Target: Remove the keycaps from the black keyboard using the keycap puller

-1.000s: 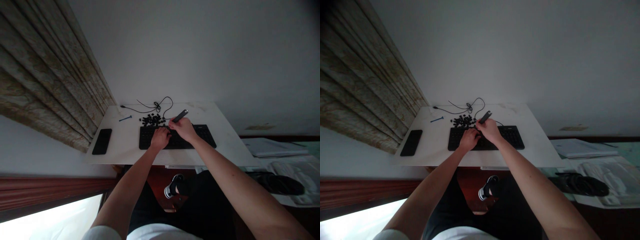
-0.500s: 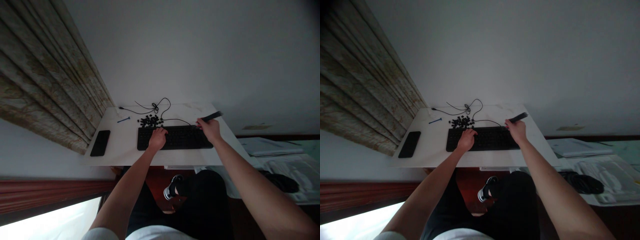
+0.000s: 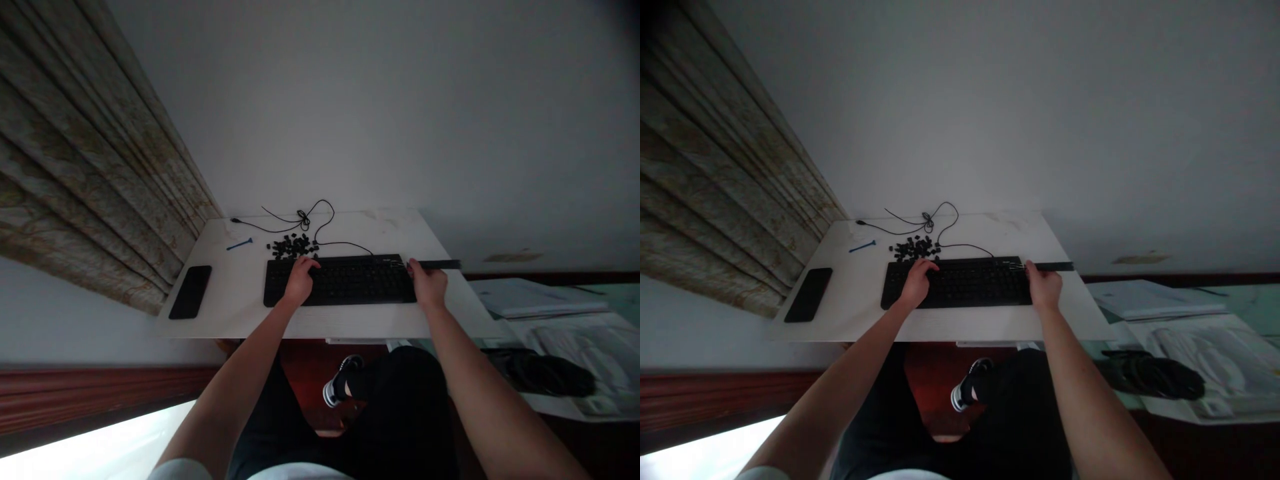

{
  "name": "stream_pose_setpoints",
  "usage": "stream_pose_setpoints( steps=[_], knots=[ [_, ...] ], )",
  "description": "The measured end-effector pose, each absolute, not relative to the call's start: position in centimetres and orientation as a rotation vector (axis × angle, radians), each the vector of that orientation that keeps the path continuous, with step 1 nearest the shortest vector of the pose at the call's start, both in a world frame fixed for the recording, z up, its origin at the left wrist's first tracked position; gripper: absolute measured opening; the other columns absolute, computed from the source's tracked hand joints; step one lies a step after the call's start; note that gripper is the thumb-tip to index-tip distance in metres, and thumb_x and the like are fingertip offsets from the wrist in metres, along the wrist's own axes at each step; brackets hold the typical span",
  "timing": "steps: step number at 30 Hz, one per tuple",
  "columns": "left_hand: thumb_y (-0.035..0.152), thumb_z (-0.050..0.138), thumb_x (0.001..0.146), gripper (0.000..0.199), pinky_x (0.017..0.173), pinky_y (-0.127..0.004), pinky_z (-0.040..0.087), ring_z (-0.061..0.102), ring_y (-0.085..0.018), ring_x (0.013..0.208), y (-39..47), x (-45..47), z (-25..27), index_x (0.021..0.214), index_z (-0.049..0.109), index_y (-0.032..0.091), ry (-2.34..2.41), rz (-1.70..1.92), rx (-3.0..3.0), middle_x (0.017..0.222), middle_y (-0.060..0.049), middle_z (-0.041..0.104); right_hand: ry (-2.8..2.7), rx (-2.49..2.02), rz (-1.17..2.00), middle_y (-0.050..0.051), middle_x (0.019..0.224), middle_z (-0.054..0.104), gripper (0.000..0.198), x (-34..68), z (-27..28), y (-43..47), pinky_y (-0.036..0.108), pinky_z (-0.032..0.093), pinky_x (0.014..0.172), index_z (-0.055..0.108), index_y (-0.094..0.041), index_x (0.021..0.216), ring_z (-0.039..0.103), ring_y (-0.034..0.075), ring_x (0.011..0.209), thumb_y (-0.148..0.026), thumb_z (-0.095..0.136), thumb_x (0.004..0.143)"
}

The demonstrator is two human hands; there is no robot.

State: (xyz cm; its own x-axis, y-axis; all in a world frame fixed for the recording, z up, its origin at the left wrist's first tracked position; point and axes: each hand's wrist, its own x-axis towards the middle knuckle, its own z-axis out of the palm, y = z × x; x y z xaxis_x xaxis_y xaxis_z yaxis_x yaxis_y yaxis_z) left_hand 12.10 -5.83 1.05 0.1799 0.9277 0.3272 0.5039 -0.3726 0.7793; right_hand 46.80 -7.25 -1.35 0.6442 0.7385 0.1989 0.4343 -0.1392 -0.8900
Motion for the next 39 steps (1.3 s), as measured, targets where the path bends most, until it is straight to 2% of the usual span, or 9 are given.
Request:
stream_pose_setpoints(
  steps=[5, 14, 20, 24, 28, 32, 39],
  knots=[
    [-0.009, 0.036, 0.061, 0.052, 0.088, -0.030, 0.050, 0.061, -0.017, 0.100, -4.5, 11.5, 1.4, 0.090, 0.071, 0.018, 1.392, 1.136, 1.726, 0.105, -0.005, 0.065, -0.933, -1.815, 0.344, 0.015, 0.073, 0.073, 0.046, 46.9, -1.4, -7.4, 0.043, 0.053, 0.078, 0.072, -0.013, 0.074, 0.071, 0.033, 0.080, -0.059, 0.066, 0.074],
    [-0.007, 0.041, 0.062, 0.045, 0.093, -0.034, 0.051, 0.064, -0.016, 0.096, 1.9, 12.3, 1.9, 0.090, 0.069, 0.015, 1.418, 1.210, 1.386, 0.099, -0.006, 0.071, -0.958, -1.831, 0.339, 0.015, 0.070, 0.073, 0.051, 47.0, -1.8, -7.2, 0.043, 0.053, 0.078, 0.072, -0.013, 0.072, 0.071, 0.033, 0.076, -0.063, 0.064, 0.075],
    [-0.004, 0.047, 0.069, 0.034, 0.097, -0.037, 0.050, 0.063, -0.017, 0.094, 2.9, 12.7, 2.4, 0.087, 0.068, 0.016, 1.515, 1.172, 1.554, 0.096, -0.005, 0.068, -0.958, -1.805, 0.352, 0.015, 0.071, 0.073, 0.050, 47.1, -2.0, -7.1, 0.040, 0.053, 0.076, 0.072, -0.013, 0.074, 0.071, 0.031, 0.076, -0.062, 0.065, 0.075],
    [-0.005, 0.043, 0.073, 0.038, 0.100, -0.038, 0.049, 0.062, -0.019, 0.102, 0.2, 13.5, 3.0, 0.089, 0.068, 0.019, 1.561, 1.260, 1.785, 0.102, -0.006, 0.065, -0.988, -1.809, 0.325, 0.014, 0.068, 0.072, 0.051, 47.1, -2.0, -7.2, 0.041, 0.053, 0.076, 0.071, -0.013, 0.073, 0.071, 0.031, 0.075, -0.063, 0.063, 0.076],
    [-0.004, 0.045, 0.075, 0.036, 0.101, -0.039, 0.049, 0.062, -0.021, 0.105, -3.9, 14.9, 2.5, 0.092, 0.067, 0.020, 1.459, 1.133, 2.023, 0.104, -0.006, 0.064, -0.959, -1.804, 0.313, 0.013, 0.065, 0.071, 0.050, 47.0, -1.8, -7.3, 0.041, 0.053, 0.074, 0.070, -0.014, 0.070, 0.070, 0.030, 0.072, -0.063, 0.064, 0.075],
    [-0.002, 0.051, 0.075, 0.035, 0.102, -0.041, 0.049, 0.062, -0.023, 0.105, -6.3, 15.3, 1.5, 0.097, 0.067, 0.020, 1.409, 0.971, 2.159, 0.102, -0.006, 0.065, -0.886, -1.741, 0.405, 0.011, 0.066, 0.071, 0.048, 46.9, -1.6, -7.4, 0.037, 0.054, 0.066, 0.071, -0.013, 0.074, 0.068, 0.026, 0.066, -0.061, 0.068, 0.072],
    [-0.003, 0.052, 0.073, 0.041, 0.102, -0.040, 0.050, 0.063, -0.022, 0.104, -6.3, 15.0, 1.5, 0.104, 0.065, 0.020, 1.414, 0.993, 2.059, 0.105, -0.006, 0.066, -0.625, -1.551, 0.622, 0.006, 0.066, 0.068, 0.044, 46.3, -0.2, -7.0, 0.028, 0.047, 0.049, 0.069, -0.013, 0.080, 0.059, 0.016, 0.053, -0.050, 0.081, 0.059]
  ],
)
